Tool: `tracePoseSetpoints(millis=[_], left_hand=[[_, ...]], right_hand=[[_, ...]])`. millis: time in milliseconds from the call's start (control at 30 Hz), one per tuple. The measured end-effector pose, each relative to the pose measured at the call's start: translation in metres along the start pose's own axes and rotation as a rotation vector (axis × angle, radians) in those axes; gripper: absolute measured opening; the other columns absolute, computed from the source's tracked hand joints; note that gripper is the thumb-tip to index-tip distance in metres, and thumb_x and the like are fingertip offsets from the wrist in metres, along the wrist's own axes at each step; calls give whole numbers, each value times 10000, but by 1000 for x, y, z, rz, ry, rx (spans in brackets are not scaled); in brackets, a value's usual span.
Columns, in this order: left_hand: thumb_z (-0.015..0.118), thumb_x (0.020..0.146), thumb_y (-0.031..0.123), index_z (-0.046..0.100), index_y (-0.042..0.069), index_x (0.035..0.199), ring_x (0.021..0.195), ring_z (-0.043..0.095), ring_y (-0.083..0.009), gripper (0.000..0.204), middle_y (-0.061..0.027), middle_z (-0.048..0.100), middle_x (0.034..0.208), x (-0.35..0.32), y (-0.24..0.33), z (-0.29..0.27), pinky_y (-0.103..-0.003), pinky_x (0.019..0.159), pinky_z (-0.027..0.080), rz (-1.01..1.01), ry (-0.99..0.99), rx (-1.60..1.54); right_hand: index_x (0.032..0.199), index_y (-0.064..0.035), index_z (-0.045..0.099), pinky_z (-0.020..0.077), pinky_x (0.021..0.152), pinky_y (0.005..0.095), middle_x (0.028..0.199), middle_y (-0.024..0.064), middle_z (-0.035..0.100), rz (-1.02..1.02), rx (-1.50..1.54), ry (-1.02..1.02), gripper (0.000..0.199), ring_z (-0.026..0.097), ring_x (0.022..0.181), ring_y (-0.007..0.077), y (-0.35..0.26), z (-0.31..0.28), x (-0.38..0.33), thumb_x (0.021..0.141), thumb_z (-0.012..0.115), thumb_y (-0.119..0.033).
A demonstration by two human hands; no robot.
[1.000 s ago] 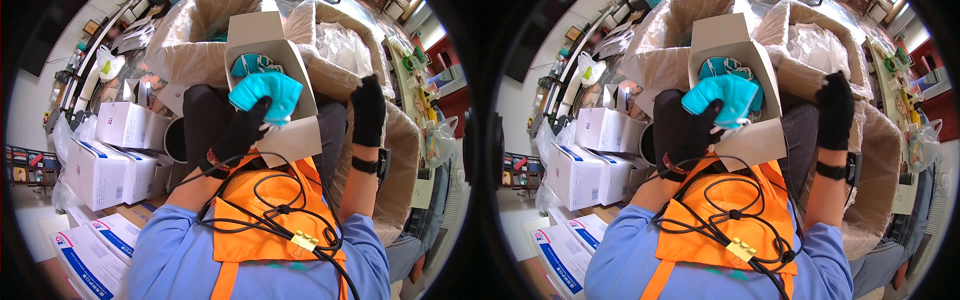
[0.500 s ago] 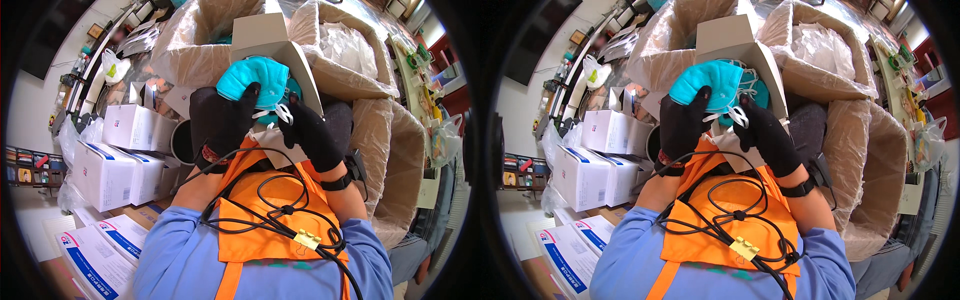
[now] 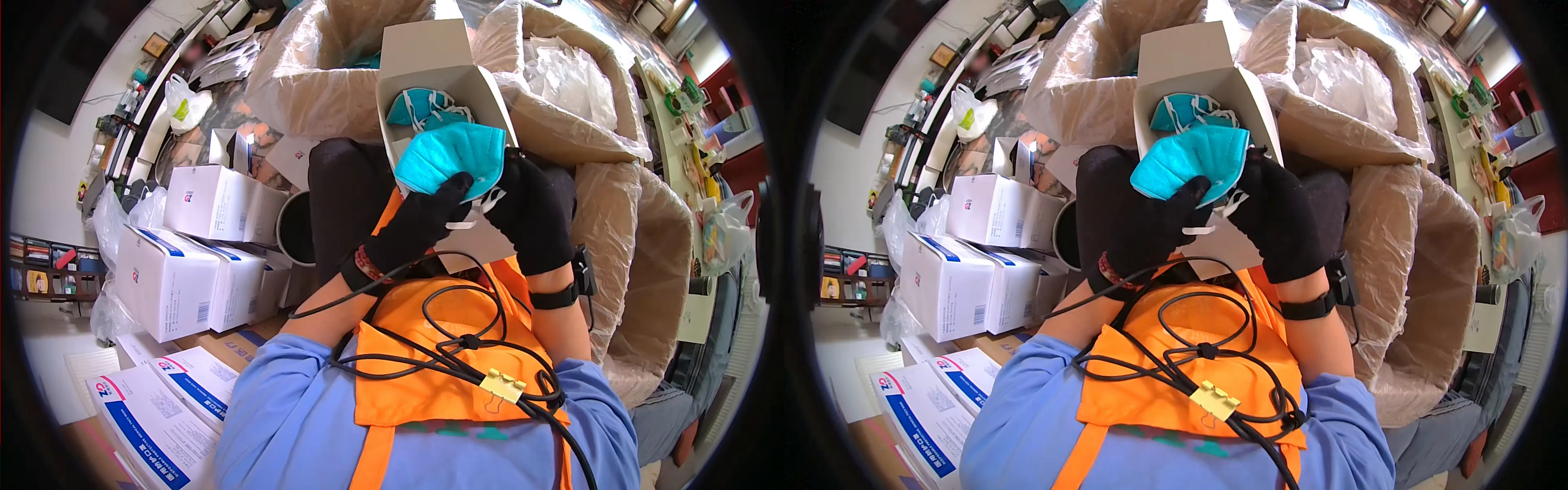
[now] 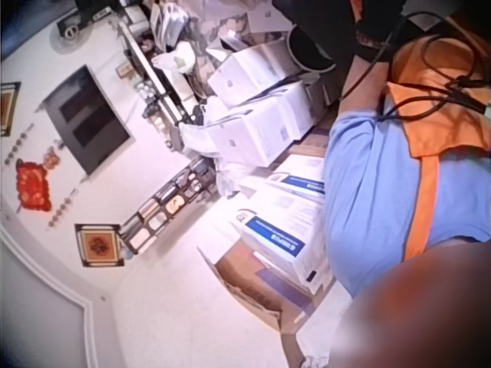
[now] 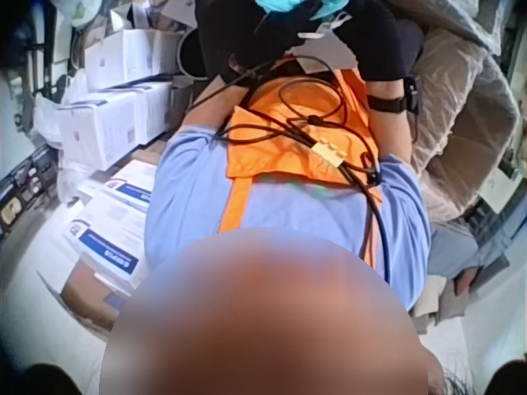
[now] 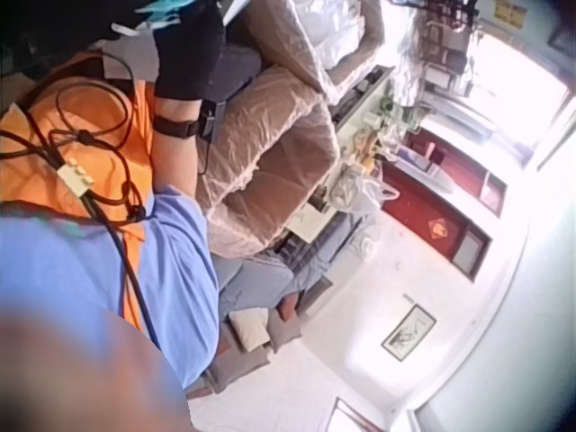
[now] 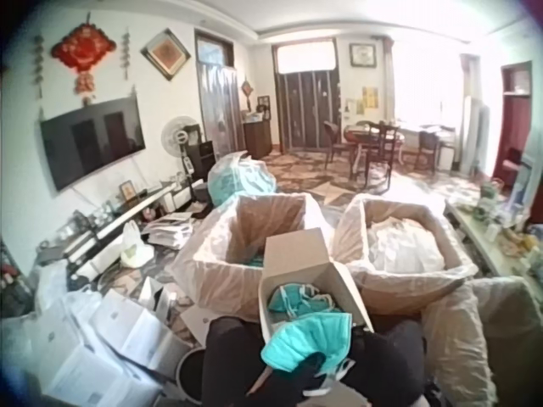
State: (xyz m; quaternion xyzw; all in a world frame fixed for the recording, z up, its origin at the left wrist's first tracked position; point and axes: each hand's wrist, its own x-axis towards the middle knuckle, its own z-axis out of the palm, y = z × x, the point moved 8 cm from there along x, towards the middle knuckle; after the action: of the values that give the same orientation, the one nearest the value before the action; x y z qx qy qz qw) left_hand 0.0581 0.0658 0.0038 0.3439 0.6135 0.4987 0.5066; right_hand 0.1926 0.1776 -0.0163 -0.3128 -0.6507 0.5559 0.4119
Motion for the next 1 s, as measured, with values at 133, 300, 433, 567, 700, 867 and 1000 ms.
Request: tracePoseSetpoints(millis=[133, 300, 433, 567, 700, 867, 1000], left_hand=[[607, 950, 251, 605, 86, 1095, 728, 568, -75, 220, 7, 606, 859, -18, 41, -8, -258, 656, 486, 116, 49, 391], [593, 918, 190, 631, 79, 968, 524, 548, -96, 127, -3, 586, 688, 20, 43, -46, -220, 436, 408, 285, 230, -367], [544, 951, 368, 545, 152, 806, 438, 317, -42, 260, 62, 389, 569, 128, 75, -93, -184, 406, 237, 235, -74, -672], [649, 882, 448, 559, 133, 776, 430, 296, -59, 345, 59, 375, 560, 230, 81, -155, -196, 401, 253, -11, -205, -658], [697, 863, 356, 638, 100, 857, 450, 402, -89, 263, 32, 486, 607, 258, 76, -180, -217, 434, 348, 144, 84, -13], [555, 938, 227, 656, 48, 1100, 550, 465, -74, 261, 10, 520, 668, 226, 71, -166, -203, 498, 372, 296, 55, -36], [494, 940, 188, 638, 33, 1144, 592, 450, -59, 294, 16, 517, 739, 177, 79, -141, -185, 531, 378, 375, 115, -176]], right_hand=[[931, 22, 628, 498, 678, 366, 876, 184, 656, -388, -728, 153, 266, 641, 851, 302, 2, -67, 17, 772, 683, -185], [938, -30, 594, 498, 730, 350, 849, 107, 622, -340, -916, 413, 104, 620, 809, 247, -17, -135, 8, 854, 601, -92], [928, -30, 596, 482, 692, 337, 788, 55, 577, -741, -1261, 347, 89, 588, 749, 199, -23, -65, -8, 880, 590, -105], [939, -36, 632, 435, 569, 264, 732, 11, 541, -259, -559, 194, 99, 524, 615, 113, -34, -38, -2, 862, 627, -99], [1041, -38, 667, 356, 481, 201, 697, -16, 532, 217, 87, 127, 249, 462, 531, 39, -39, -22, 1, 793, 668, -28], [1129, -44, 653, 363, 483, 187, 718, -30, 546, 198, 138, 34, 357, 460, 542, 32, -52, -14, 1, 773, 671, -12], [1163, -75, 639, 408, 510, 199, 773, 18, 625, 226, 39, -17, 387, 520, 557, 44, -57, 0, 3, 781, 702, -73]])
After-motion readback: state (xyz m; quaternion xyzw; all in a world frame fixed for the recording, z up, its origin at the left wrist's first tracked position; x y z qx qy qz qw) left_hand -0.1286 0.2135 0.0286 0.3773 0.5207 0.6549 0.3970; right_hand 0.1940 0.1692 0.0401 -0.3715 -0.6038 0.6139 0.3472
